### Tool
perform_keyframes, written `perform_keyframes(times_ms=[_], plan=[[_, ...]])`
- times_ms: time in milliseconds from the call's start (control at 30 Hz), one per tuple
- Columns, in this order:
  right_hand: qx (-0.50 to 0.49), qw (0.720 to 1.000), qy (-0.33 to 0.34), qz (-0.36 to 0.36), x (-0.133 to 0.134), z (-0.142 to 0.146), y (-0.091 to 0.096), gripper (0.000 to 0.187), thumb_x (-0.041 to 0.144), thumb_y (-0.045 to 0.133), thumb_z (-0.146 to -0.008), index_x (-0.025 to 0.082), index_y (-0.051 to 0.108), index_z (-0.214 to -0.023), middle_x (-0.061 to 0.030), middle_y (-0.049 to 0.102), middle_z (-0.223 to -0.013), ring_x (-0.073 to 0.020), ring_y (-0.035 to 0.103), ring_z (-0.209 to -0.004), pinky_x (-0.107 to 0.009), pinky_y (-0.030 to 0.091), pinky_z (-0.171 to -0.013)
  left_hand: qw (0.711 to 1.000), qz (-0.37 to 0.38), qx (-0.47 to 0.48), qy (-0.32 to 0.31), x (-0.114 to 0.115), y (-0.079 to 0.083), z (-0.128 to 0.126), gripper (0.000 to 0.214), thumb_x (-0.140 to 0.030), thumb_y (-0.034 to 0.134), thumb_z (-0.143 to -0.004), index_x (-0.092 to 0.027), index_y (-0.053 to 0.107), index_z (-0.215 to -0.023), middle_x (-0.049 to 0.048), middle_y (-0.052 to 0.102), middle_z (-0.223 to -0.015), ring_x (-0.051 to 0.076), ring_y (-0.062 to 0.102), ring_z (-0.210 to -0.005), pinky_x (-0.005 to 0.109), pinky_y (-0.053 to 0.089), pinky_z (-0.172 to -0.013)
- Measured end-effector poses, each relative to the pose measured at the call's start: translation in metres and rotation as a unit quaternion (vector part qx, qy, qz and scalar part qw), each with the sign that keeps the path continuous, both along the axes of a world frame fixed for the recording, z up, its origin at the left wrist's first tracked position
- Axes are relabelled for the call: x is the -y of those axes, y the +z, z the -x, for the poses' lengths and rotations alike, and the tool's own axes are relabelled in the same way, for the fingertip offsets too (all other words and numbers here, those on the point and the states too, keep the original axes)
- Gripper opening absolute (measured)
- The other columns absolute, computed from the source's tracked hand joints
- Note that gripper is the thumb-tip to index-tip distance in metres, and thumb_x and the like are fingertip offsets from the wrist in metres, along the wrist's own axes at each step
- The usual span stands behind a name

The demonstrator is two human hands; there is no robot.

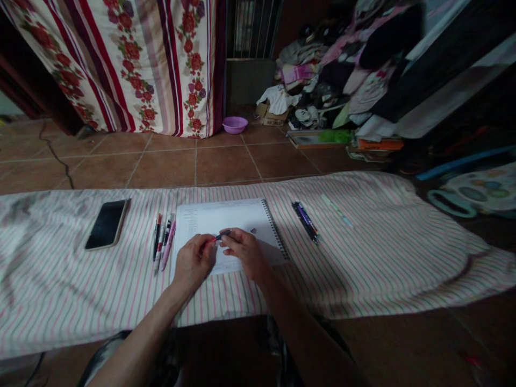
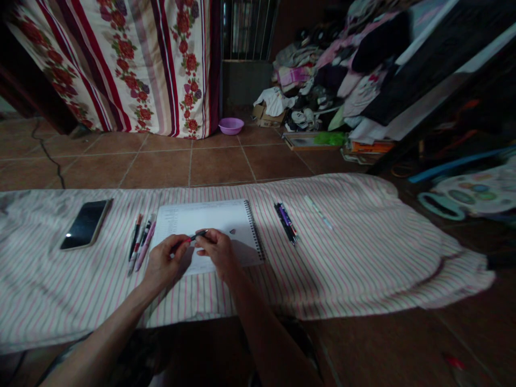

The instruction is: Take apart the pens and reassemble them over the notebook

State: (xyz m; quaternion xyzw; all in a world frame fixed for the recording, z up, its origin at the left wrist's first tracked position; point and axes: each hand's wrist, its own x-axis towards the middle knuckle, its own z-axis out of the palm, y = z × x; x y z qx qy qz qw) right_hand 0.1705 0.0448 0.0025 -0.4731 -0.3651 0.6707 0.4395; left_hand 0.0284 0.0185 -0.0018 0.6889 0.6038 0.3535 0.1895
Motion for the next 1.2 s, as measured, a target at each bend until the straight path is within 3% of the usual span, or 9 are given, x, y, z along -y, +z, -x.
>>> perform_keyframes(times_ms=[167, 367, 533, 767, 1200], plan=[[0.014, 1.000, -0.006, -0.006, -0.0015, 0.0016, -0.0037, 0.019, 0.032, 0.069, -0.061, 0.017, 0.061, -0.070, 0.0019, 0.061, -0.065, -0.0109, 0.059, -0.064, -0.023, 0.047, -0.057, 1.000, 0.003, 0.003, -0.001, -0.0007, -0.0004, 0.0004, 0.018, -0.027, 0.045, -0.084, -0.018, 0.060, -0.086, 0.0023, 0.064, -0.077, 0.014, 0.058, -0.067, 0.026, 0.045, -0.064], [0.009, 1.000, -0.005, -0.011, -0.0005, 0.0013, -0.0031, 0.027, 0.030, 0.070, -0.059, 0.018, 0.063, -0.083, 0.0020, 0.063, -0.071, -0.0113, 0.059, -0.068, -0.024, 0.047, -0.059, 1.000, 0.005, 0.007, 0.000, -0.0007, -0.0008, 0.0008, 0.018, -0.027, 0.045, -0.084, -0.018, 0.061, -0.086, 0.0021, 0.064, -0.077, 0.013, 0.057, -0.066, 0.026, 0.045, -0.063], [0.025, 1.000, -0.003, -0.018, -0.0005, 0.0019, -0.0022, 0.023, 0.033, 0.069, -0.060, 0.018, 0.062, -0.076, 0.0016, 0.062, -0.068, -0.0114, 0.059, -0.066, -0.023, 0.046, -0.058, 1.000, 0.000, 0.008, 0.001, -0.0007, -0.0025, 0.0006, 0.019, -0.028, 0.046, -0.084, -0.019, 0.062, -0.086, 0.0018, 0.064, -0.076, 0.013, 0.057, -0.066, 0.025, 0.045, -0.063], [0.014, 1.000, -0.004, -0.018, 0.0005, 0.0000, -0.0009, 0.029, 0.031, 0.069, -0.061, 0.020, 0.064, -0.088, 0.0016, 0.064, -0.072, -0.0119, 0.060, -0.067, -0.024, 0.046, -0.060, 1.000, 0.015, 0.008, 0.002, -0.0008, -0.0012, 0.0009, 0.019, -0.029, 0.046, -0.084, -0.018, 0.062, -0.087, 0.0031, 0.065, -0.078, 0.014, 0.059, -0.067, 0.027, 0.047, -0.065], [0.017, 1.000, -0.011, -0.021, 0.0001, 0.0011, -0.0002, 0.025, 0.030, 0.068, -0.061, 0.019, 0.063, -0.083, 0.0014, 0.063, -0.071, -0.0114, 0.059, -0.065, -0.024, 0.044, -0.058, 1.000, 0.019, 0.006, 0.006, -0.0014, -0.0014, 0.0013, 0.020, -0.029, 0.046, -0.084, -0.017, 0.062, -0.089, 0.0038, 0.065, -0.080, 0.015, 0.059, -0.069, 0.028, 0.048, -0.065]])
